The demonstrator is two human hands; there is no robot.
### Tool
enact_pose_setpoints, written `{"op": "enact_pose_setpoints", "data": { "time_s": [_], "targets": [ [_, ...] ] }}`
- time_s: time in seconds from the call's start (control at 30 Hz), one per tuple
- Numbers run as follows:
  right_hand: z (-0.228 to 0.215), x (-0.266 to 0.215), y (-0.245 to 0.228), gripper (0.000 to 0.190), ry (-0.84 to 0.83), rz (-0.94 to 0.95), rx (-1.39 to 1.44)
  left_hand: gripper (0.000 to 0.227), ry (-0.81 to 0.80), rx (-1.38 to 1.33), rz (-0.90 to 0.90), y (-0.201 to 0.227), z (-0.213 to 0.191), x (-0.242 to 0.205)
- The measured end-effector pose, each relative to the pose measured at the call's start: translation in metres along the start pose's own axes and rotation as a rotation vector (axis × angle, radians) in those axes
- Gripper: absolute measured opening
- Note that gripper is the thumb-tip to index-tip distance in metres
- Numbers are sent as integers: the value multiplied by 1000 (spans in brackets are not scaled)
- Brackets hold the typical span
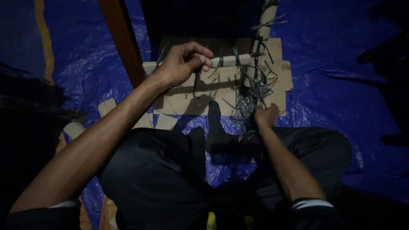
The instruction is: The person sits on a tarp-covered floor and ties black string around the joints of a light-colored stick frame, knotting the cord by hand. They position a vertical stick against the frame and lash it in place with more string, tightening each knot.
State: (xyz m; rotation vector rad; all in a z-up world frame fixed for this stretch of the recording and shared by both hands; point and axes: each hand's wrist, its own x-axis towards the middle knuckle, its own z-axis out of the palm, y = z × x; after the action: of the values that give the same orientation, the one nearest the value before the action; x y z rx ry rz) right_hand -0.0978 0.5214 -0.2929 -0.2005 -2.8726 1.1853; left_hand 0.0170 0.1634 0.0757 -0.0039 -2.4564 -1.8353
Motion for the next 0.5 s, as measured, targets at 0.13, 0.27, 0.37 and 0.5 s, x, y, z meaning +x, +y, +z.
{"op": "enact_pose_setpoints", "data": {
  "time_s": [0.13, 0.27, 0.37, 0.5],
  "targets": [
    [-30, -46, -95, 48, 231, -252, 20, 21, -24, 2, 13, -3, 0, 2],
    [-103, -113, -255, 32, -307, -244, 542, 21, -33, 43, 25, 2, 1, 4],
    [-77, -108, -286, 36, -437, -623, 920, 23, -62, 109, 138, -9, -1, 7],
    [-109, -110, -350, 38, -747, -277, 1033, 22, -61, 146, 254, -23, -10, 7]
  ]
}}
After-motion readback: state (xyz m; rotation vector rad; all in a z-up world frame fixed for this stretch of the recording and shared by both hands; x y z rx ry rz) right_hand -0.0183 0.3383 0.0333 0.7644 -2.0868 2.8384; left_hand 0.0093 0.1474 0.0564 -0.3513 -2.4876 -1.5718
